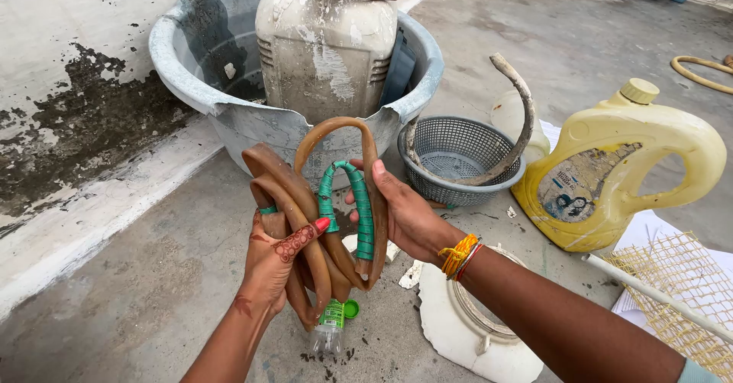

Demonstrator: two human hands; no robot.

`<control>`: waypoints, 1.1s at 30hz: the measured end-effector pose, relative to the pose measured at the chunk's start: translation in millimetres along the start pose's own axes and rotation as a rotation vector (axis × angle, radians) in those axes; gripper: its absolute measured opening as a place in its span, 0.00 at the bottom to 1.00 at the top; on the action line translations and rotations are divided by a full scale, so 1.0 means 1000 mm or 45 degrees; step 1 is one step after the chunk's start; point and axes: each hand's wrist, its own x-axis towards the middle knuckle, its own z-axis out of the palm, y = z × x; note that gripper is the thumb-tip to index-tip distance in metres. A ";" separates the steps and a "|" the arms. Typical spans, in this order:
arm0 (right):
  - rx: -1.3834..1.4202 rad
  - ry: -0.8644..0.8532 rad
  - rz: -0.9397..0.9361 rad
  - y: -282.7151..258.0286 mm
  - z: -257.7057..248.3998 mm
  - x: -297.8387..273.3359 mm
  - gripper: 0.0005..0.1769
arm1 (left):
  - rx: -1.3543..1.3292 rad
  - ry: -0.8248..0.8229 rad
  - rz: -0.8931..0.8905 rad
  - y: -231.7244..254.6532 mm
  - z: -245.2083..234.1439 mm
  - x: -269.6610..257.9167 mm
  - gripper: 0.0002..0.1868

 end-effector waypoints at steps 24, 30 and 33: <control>-0.544 0.568 -0.236 0.039 0.026 -0.012 0.48 | 0.087 0.055 -0.012 -0.003 -0.006 -0.007 0.50; -0.264 0.517 -0.414 0.034 0.025 -0.015 0.44 | 0.006 -0.060 0.054 -0.009 -0.018 -0.002 0.44; -0.231 0.366 -0.274 0.024 0.034 -0.020 0.51 | 0.036 -0.064 -0.006 0.009 -0.004 -0.011 0.45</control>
